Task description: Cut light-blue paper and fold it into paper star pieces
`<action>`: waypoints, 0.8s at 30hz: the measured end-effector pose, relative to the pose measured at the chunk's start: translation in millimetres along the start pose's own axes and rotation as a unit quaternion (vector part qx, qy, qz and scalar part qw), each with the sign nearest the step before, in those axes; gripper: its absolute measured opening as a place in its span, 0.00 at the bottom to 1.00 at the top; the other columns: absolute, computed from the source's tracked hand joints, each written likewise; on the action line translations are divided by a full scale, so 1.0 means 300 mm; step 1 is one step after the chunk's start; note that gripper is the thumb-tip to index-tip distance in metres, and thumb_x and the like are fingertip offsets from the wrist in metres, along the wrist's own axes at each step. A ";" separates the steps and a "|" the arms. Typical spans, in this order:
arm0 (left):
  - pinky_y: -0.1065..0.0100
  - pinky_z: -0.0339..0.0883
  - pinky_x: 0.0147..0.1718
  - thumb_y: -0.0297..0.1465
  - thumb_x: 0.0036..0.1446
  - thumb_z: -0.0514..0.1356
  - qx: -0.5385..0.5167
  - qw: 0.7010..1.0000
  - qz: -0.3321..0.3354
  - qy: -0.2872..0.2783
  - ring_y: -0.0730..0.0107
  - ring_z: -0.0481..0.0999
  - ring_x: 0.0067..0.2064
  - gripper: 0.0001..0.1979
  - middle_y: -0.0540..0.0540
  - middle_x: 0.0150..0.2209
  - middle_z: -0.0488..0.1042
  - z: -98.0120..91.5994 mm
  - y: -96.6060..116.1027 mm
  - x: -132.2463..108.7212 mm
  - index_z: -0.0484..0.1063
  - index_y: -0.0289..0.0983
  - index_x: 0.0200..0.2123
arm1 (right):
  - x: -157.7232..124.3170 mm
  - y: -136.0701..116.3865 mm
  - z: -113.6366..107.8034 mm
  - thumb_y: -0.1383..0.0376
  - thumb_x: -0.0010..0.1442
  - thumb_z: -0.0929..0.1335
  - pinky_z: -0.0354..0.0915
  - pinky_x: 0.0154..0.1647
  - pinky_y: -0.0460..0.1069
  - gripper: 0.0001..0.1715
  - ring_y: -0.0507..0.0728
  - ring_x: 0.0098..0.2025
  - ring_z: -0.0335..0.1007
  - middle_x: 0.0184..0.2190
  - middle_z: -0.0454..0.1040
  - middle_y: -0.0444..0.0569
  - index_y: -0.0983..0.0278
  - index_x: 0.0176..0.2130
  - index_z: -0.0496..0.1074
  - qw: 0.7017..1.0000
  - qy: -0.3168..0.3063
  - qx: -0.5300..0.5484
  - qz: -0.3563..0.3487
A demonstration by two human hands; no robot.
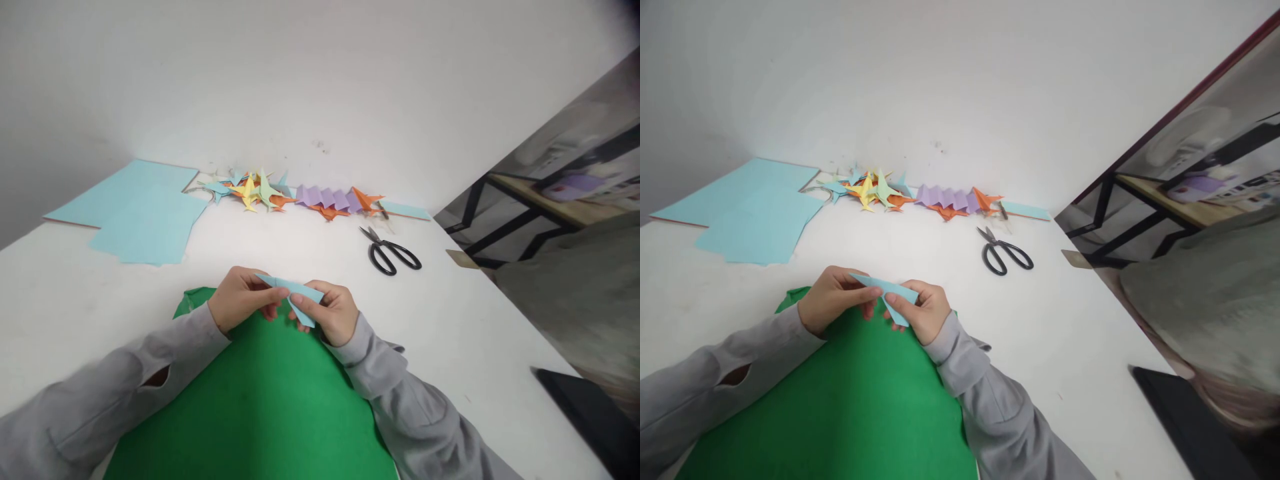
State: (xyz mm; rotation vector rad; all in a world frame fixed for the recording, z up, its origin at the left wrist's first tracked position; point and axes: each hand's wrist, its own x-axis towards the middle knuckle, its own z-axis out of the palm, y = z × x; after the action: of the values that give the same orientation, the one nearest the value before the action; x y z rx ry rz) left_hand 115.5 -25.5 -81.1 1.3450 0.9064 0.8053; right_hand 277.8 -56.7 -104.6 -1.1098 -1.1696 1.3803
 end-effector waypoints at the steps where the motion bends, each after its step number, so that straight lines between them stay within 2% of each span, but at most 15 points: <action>1: 0.71 0.65 0.19 0.36 0.44 0.64 0.013 1.000 0.005 -0.004 0.74 0.69 0.17 0.14 0.49 0.15 0.70 -0.001 -0.001 -0.001 0.70 0.31 0.17 | 0.000 -0.002 0.001 0.56 0.44 0.73 0.60 0.11 0.42 0.17 0.48 0.12 0.63 0.15 0.73 0.44 0.67 0.24 0.70 1.000 -0.005 0.002 -0.001; 8: 0.72 0.63 0.19 0.35 0.47 0.61 0.043 0.998 0.041 0.004 0.75 0.68 0.17 0.14 0.50 0.15 0.69 -0.006 -0.001 -0.008 0.70 0.32 0.17 | 0.002 -0.010 0.005 0.54 0.45 0.72 0.61 0.11 0.42 0.19 0.48 0.12 0.63 0.14 0.72 0.44 0.67 0.22 0.70 1.000 -0.008 -0.012 -0.001; 14: 0.71 0.62 0.17 0.39 0.47 0.61 0.007 1.000 -0.008 0.010 0.74 0.67 0.16 0.17 0.49 0.14 0.68 0.000 0.000 -0.008 0.70 0.32 0.17 | 0.001 -0.015 0.011 0.54 0.46 0.71 0.59 0.09 0.41 0.19 0.48 0.11 0.63 0.15 0.72 0.44 0.67 0.26 0.68 0.999 -0.042 0.010 0.008; 24: 0.69 0.62 0.16 0.48 0.50 0.55 -0.098 0.994 -0.041 0.036 0.71 0.68 0.15 0.25 0.47 0.13 0.68 0.006 -0.005 -0.005 0.68 0.33 0.14 | -0.007 -0.009 0.007 0.57 0.50 0.70 0.57 0.08 0.40 0.16 0.48 0.10 0.62 0.14 0.73 0.43 0.67 0.27 0.68 0.995 -0.082 0.048 0.032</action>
State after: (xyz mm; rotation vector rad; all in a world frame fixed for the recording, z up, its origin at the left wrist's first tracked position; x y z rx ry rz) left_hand 116.5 -27.7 -82.3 1.1074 0.9091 0.8593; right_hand 276.3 -58.8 -101.6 -0.9879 -1.1790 1.5850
